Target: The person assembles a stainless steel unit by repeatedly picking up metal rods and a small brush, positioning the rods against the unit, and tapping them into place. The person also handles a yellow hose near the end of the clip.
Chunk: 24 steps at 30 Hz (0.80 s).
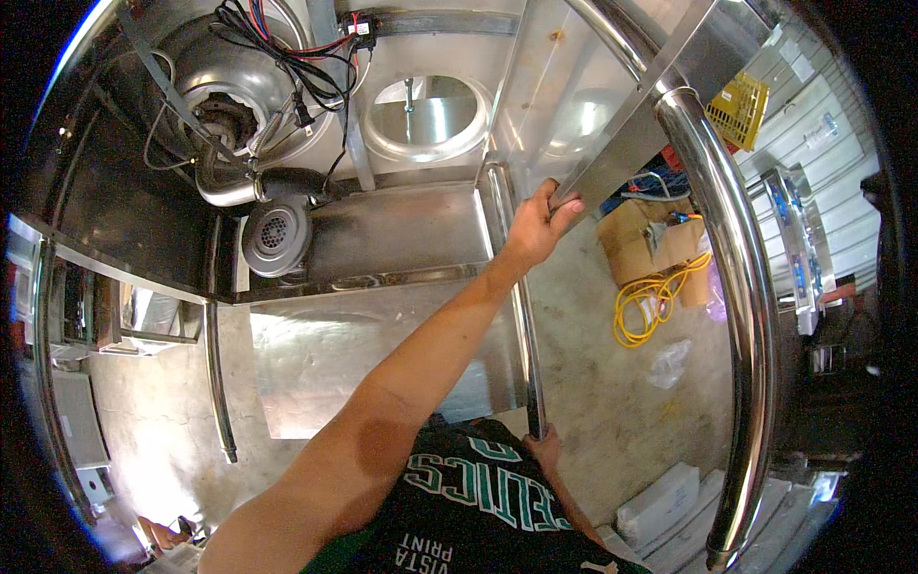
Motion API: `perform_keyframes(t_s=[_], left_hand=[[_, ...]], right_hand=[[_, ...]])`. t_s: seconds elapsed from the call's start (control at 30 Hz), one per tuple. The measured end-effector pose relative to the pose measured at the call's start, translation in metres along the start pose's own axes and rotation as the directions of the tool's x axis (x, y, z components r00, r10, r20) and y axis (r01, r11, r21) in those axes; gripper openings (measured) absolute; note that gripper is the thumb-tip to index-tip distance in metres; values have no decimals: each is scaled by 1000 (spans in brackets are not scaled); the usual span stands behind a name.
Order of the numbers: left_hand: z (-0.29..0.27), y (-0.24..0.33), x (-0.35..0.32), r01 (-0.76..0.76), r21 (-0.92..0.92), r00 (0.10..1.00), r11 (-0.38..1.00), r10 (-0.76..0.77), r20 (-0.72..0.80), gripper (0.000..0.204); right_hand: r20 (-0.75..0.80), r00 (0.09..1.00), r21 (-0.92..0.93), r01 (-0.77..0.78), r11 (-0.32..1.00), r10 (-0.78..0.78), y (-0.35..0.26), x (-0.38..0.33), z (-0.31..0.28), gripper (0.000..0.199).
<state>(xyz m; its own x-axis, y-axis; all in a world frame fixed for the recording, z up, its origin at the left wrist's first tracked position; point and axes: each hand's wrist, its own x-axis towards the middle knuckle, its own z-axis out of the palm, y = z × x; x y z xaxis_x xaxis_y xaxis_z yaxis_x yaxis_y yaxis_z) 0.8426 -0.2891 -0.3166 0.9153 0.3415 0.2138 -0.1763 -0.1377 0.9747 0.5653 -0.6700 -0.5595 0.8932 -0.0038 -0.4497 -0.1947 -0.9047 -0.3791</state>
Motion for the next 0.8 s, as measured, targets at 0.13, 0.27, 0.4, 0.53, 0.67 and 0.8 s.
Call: perform_keyframes(t_s=[0.13,0.27,0.4,0.53,0.67,0.8], left_hand=[[1,-1,0,-14,-45,999,999,12,-38,60],[3,-7,1,-100,32,991,994,102,-84,53],[6,-13,2,-162,49,980,986,166,-105,52],[8,-12,1,-179,5,972,984,178,-155,53],[5,-6,0,-66,29,991,997,69,-114,55],[2,-2,0,-7,26,998,1000,9,-65,68]], right_hand=[[-29,999,-97,-40,994,37,-14,-1,-14,55],[-29,999,-64,-29,998,28,-18,-1,-22,56],[-30,999,-91,-30,995,28,-18,1,-21,55],[-60,998,-135,-33,990,25,-22,3,-21,55],[-45,999,-85,-29,996,25,-33,2,-25,59],[-58,998,-84,-29,996,24,-42,1,-28,62]])
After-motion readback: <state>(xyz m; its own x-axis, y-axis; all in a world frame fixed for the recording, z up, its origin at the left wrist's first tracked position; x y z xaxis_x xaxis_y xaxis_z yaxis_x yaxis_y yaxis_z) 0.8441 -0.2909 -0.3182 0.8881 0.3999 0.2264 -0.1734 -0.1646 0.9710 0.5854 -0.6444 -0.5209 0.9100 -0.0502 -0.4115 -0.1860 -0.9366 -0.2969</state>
